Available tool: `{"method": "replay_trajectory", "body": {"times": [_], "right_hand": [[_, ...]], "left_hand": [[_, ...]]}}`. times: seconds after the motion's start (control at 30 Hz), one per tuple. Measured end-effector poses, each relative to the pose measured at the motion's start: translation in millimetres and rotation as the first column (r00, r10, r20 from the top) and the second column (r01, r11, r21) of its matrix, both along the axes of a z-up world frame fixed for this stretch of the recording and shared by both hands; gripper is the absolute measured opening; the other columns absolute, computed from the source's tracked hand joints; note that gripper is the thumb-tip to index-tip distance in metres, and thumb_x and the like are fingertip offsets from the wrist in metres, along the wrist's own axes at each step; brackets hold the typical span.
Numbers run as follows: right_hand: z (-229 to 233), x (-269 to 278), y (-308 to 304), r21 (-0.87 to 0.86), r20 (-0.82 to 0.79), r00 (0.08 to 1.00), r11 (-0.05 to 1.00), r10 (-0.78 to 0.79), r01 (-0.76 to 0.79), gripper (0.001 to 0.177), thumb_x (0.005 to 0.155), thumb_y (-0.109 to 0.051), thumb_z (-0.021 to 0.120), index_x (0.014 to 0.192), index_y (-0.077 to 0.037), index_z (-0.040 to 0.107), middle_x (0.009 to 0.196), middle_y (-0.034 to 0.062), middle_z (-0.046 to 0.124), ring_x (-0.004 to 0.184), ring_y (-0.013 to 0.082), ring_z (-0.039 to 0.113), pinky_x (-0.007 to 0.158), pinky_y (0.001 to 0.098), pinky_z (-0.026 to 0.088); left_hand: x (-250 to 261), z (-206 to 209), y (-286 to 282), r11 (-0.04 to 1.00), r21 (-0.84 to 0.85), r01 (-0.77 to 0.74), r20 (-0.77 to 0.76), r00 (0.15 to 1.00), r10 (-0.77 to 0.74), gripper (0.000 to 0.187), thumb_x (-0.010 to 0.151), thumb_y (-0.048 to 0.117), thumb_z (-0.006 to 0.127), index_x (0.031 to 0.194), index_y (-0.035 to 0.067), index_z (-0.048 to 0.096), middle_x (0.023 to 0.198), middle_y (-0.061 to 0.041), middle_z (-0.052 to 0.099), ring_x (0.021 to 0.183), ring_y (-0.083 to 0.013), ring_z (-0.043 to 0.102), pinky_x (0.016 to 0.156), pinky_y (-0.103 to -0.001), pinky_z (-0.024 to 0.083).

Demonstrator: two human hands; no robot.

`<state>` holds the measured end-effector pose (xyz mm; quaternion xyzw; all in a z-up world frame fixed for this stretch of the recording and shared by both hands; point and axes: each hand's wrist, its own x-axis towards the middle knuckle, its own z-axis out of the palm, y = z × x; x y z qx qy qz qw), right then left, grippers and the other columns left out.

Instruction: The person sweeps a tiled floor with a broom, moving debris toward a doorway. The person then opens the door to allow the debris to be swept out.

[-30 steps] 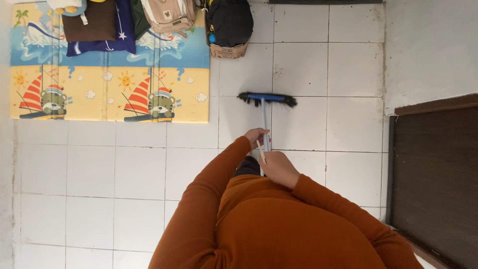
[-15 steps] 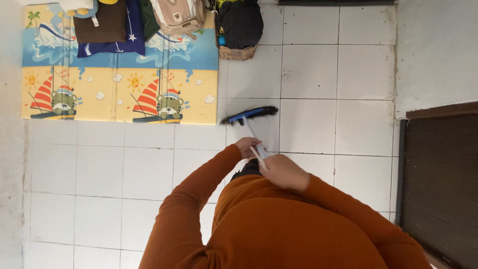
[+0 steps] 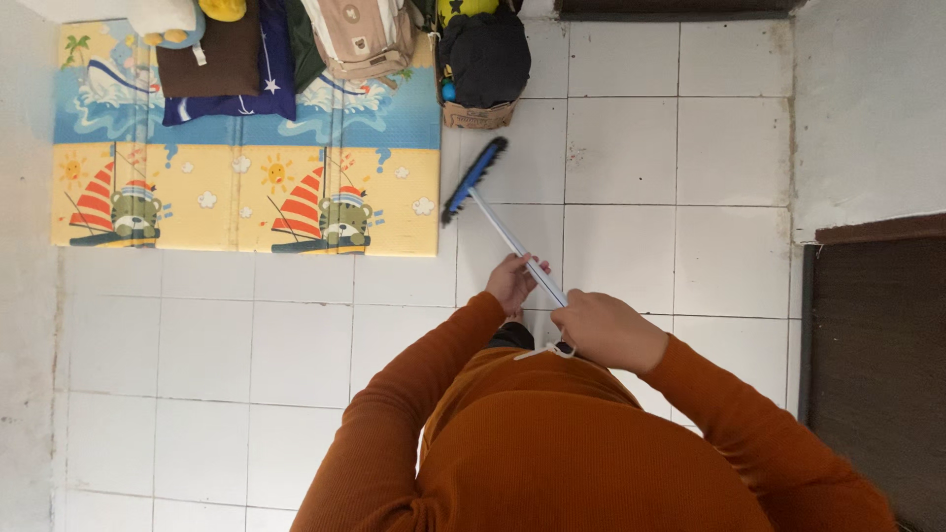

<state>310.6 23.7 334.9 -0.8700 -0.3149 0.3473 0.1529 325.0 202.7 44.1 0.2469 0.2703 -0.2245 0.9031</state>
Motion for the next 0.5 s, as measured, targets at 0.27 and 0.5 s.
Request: {"method": "replay_trajectory", "body": {"times": [0.27, 0.5], "right_hand": [[-85, 47, 19, -0.063, 0.124, 0.986, 0.991, -0.109, 0.118, 0.015, 0.091, -0.016, 0.059, 0.091, -0.007, 0.071, 0.092, 0.0174, 0.064, 0.078, 0.0345, 0.068, 0.072, 0.0448, 0.056], [-82, 72, -12, -0.264, 0.017, 0.964, 0.929, -0.264, 0.259, 0.018, 0.092, -0.011, 0.056, 0.094, -0.008, 0.074, 0.088, 0.0155, 0.073, 0.079, 0.0326, 0.071, 0.076, 0.0459, 0.058]], "left_hand": [[61, -45, 20, 0.995, 0.030, -0.099, -0.077, 0.992, 0.101, 0.021, 0.103, 0.011, 0.051, 0.109, -0.002, 0.036, 0.112, -0.017, 0.049, 0.107, -0.0362, 0.063, 0.106, -0.054, 0.056], [90, -53, -44, 0.993, -0.055, -0.104, -0.166, 0.982, 0.093, 0.016, 0.104, 0.010, 0.049, 0.109, -0.002, 0.039, 0.107, -0.017, 0.050, 0.103, -0.0344, 0.061, 0.106, -0.054, 0.055]]}}
